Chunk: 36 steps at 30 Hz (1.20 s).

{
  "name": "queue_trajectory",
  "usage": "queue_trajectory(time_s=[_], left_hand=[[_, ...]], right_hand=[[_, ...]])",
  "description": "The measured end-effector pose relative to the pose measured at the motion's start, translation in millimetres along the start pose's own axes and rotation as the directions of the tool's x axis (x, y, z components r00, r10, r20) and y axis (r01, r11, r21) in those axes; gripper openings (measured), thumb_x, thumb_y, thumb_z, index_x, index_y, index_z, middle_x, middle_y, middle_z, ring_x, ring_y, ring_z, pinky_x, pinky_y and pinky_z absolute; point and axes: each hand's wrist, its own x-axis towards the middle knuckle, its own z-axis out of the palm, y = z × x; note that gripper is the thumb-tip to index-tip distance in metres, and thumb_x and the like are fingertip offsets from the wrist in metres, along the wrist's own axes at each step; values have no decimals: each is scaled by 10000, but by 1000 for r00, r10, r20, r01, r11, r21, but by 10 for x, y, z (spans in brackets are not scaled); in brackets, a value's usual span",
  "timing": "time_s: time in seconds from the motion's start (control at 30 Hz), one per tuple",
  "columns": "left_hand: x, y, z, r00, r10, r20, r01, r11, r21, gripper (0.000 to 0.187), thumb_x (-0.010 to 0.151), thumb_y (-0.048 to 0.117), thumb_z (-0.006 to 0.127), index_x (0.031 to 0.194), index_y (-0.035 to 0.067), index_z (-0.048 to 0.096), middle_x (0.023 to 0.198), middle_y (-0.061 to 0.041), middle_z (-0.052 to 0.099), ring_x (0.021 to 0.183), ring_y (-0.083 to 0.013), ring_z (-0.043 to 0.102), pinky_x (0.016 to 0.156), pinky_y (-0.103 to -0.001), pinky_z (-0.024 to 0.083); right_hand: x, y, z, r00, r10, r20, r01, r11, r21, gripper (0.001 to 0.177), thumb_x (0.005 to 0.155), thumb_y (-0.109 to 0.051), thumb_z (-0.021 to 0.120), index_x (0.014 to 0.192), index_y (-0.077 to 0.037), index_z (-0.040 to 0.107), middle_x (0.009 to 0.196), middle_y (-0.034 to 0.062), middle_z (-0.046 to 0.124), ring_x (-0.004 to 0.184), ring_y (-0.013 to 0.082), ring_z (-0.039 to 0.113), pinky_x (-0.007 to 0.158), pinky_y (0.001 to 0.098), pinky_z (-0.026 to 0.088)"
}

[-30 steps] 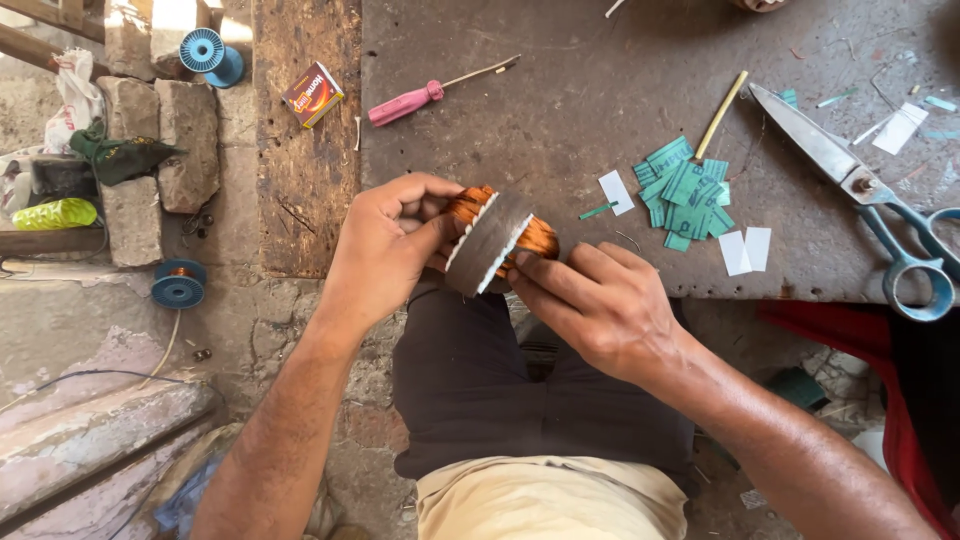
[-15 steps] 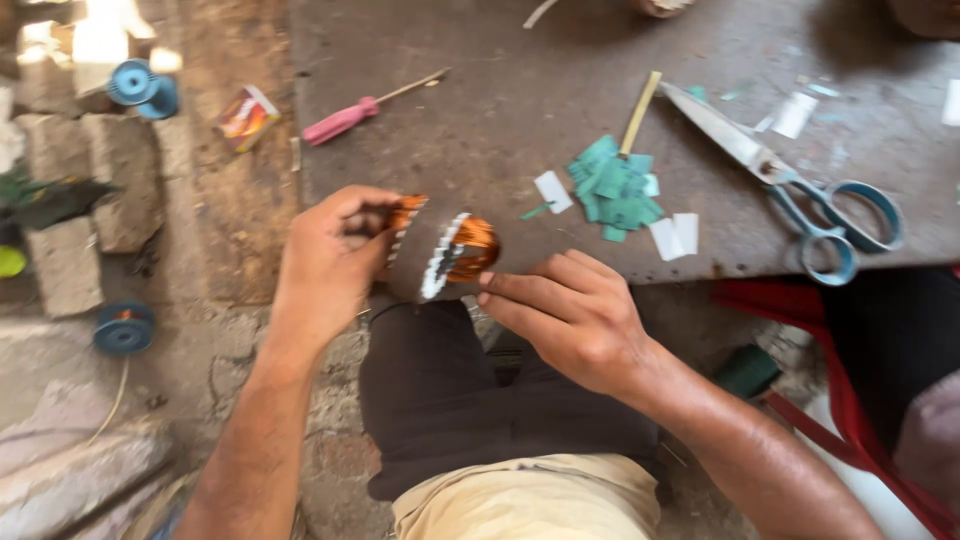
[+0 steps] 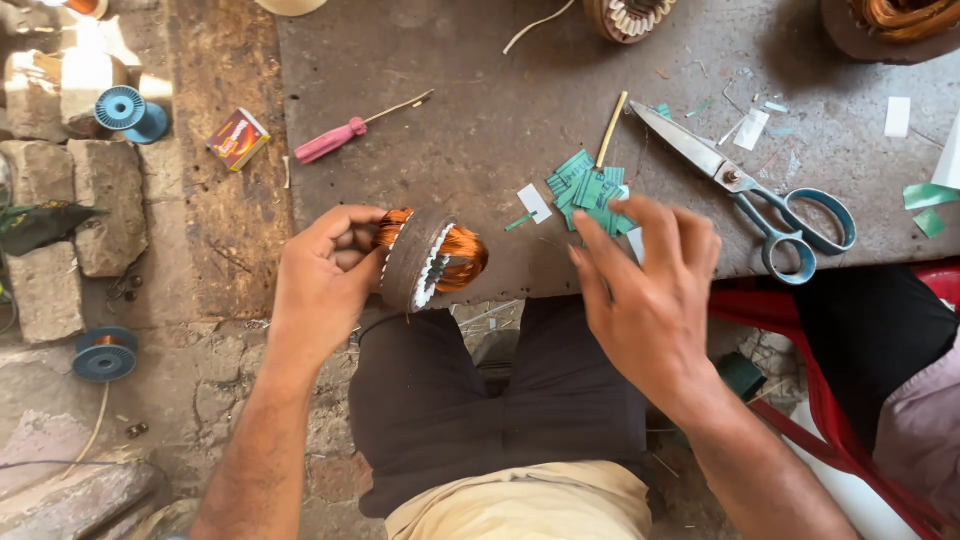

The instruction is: The person sits at a workbench and hand-winds enameled copper wire around a laminated motor core, looping the wire bundle through and around the core repeatedly. They insert small green insulating paper slips around the wound wire and press the windings into place, continuing to wind and tighten the coil.

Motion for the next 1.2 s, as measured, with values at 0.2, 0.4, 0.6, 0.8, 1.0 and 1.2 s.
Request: queue_trajectory(time_s=[0.2, 0.4, 0.6, 0.8, 1.0, 1.2], left_hand=[[-20, -70, -19, 999, 46, 19, -45, 998, -55, 288, 929, -48, 679, 1208, 27, 676, 883, 24, 651, 715, 1, 607, 590, -179, 484], [-106, 63, -15, 998, 61, 21, -61, 998, -12, 334, 916, -29, 703, 1243, 26, 665, 929, 4, 672, 739, -14, 639, 604, -186, 514], [-372, 27, -19, 977, 159, -145, -183, 967, -175, 391, 919, -45, 701, 1294, 5, 599, 1045, -21, 647, 801, -67, 697, 665, -220, 624], [-729, -303, 81, 841, 310, -444, -343, 939, 7, 254, 969, -1, 696, 1216, 8, 638, 928, -35, 660, 664, -67, 612, 513, -207, 490], [-1138, -14, 425, 773, 554, -310, -503, 832, 233, 132, 961, 18, 725, 1078, 45, 669, 950, -34, 708, 755, -93, 670, 647, -214, 515], [-1192, 59, 665, 982, 180, -49, -187, 941, -282, 227, 927, -11, 743, 1153, -35, 734, 1010, -104, 751, 866, -144, 745, 774, -254, 615]], right_hand=[[-60, -77, 119, 996, -48, 74, 55, 994, -92, 312, 930, -237, 807, 1219, -125, 773, 1343, 116, 548, 1252, 351, 471, 1033, 497, 344], [-148, -61, 64, 990, -114, 88, 115, 993, -9, 249, 913, -203, 811, 1150, -127, 802, 1323, 69, 581, 1251, 304, 492, 1037, 486, 348], [-166, 37, 84, 978, -187, 93, 174, 976, 132, 161, 844, -173, 832, 1002, -162, 807, 1259, 34, 610, 1203, 283, 515, 997, 484, 354], [-17, -99, -16, 978, -163, 128, 141, 976, 164, 256, 807, -169, 812, 1059, -127, 807, 1225, 82, 620, 1154, 311, 514, 951, 484, 360], [-230, -149, 4, 987, -116, 113, 59, 908, 415, 174, 825, -86, 829, 988, -94, 769, 1014, 65, 702, 954, 229, 605, 810, 383, 469], [-402, -401, 22, 953, 66, 296, -288, 501, 816, 188, 812, 24, 808, 991, -7, 760, 931, 103, 757, 830, 166, 724, 690, 290, 575]])
